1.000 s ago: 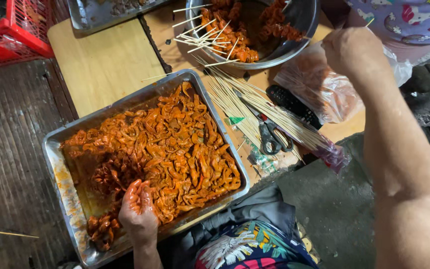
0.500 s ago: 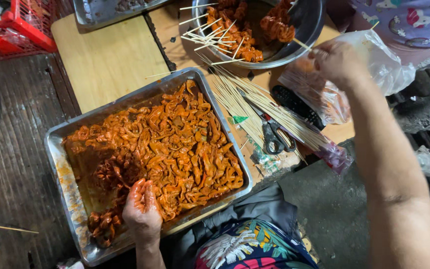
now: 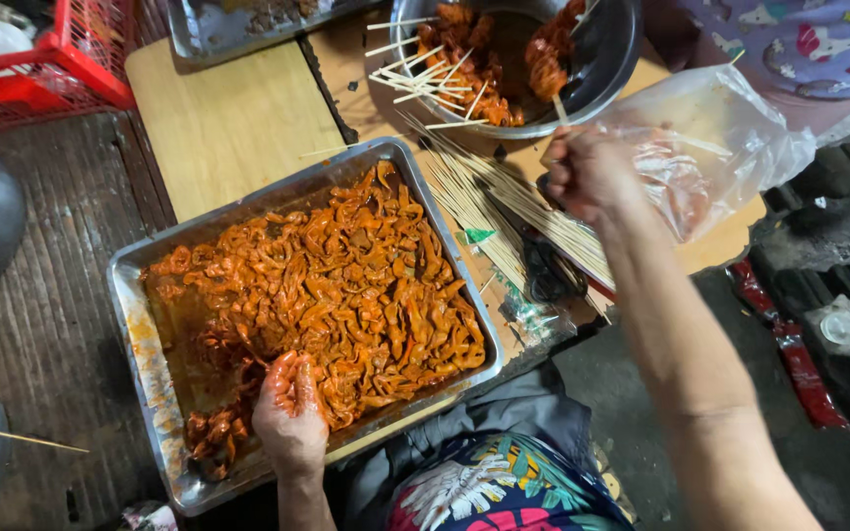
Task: The person skewers pieces of marinated meat onto wooden sticks by hand and places the finished skewers into a metal bowl.
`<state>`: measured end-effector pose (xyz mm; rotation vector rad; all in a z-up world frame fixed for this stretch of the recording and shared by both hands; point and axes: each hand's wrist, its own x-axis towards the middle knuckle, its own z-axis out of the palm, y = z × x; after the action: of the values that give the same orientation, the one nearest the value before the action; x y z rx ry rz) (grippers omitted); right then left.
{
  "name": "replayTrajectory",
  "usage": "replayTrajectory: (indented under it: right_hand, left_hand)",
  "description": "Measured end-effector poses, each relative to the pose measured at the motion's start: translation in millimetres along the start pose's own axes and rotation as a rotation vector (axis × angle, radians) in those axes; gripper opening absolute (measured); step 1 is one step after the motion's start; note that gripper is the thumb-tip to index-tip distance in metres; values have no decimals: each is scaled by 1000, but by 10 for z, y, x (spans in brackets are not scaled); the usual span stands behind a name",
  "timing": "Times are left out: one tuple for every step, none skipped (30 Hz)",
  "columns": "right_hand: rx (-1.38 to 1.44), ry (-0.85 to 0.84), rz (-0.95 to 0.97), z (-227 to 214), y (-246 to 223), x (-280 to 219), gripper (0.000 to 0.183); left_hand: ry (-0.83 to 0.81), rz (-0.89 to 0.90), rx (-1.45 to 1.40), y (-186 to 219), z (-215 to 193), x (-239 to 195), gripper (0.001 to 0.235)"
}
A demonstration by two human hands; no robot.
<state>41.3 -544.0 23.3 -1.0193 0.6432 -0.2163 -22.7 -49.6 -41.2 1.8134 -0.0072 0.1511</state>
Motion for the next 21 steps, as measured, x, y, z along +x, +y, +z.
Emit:
replayTrajectory:
  right_hand:
    - [49, -5, 41, 100, 64, 11, 14]
    - [99, -9, 82, 198, 131, 26, 17]
    - [132, 1, 118, 298, 195, 58, 16]
    - [164, 10, 155, 404, 258, 108, 17]
    - [200, 21, 187, 491, 306, 158, 18]
    - [195, -37, 193, 551, 356, 190, 22]
    - [187, -95, 201, 598, 408, 212, 26]
    - [179, -153, 210, 638, 447, 241, 31]
    - [202, -148, 204, 659, 484, 263, 32]
    - [225, -144, 198, 688, 498, 301, 34]
    - [252, -140, 178, 718, 481, 346, 35]
    - [251, -119, 192, 742, 502, 339, 35]
    - [249, -102, 201, 774, 518, 317, 36]
    - [248, -84, 209, 802, 512, 298, 36]
    - [231, -90, 203, 818, 512, 265, 36]
    - [215, -96, 197, 839, 502, 232, 37]
    - [195, -104, 193, 868, 488, 191, 37]
    - [218, -96, 180, 887, 456, 145, 30]
    - [243, -82, 172, 874, 434, 68, 24]
    - [268, -69, 164, 855, 424, -20, 17]
    - [245, -80, 129, 827, 434, -125, 17]
  left_hand:
    - [8, 38, 63, 0, -20, -13, 28]
    - [15, 76, 126, -7, -31, -26, 26]
    - [23, 111, 189, -16, -46, -48, 25]
    - [35, 102, 176, -30, -57, -72, 25]
    - [45, 98, 161, -50, -51, -63, 25]
    - [55, 94, 146, -68, -60, -48, 26]
    - [52, 57, 83, -83, -92, -58, 27]
    - [49, 19, 20, -97, -129, -71, 28]
    - [41, -25, -38, -105, -180, -113, 29]
    - [46, -13, 20, -109, -229, -149, 28]
    - [47, 11, 71, -115, -248, -121, 27]
    - [49, 35, 122, -113, -259, -108, 27]
    - [53, 27, 118, -109, -245, -106, 27]
    - [57, 20, 114, -102, -228, -115, 27]
    - [59, 6, 116, -95, -229, -130, 28]
    - [45, 4, 106, -96, -219, -116, 28]
    - [36, 0, 96, -96, -210, -116, 28]
    - [26, -3, 87, -98, -197, -108, 28]
    - [25, -2, 75, -99, -191, -105, 28]
    - [24, 0, 63, -103, -173, -83, 27]
    - [22, 2, 51, -104, -161, -59, 27]
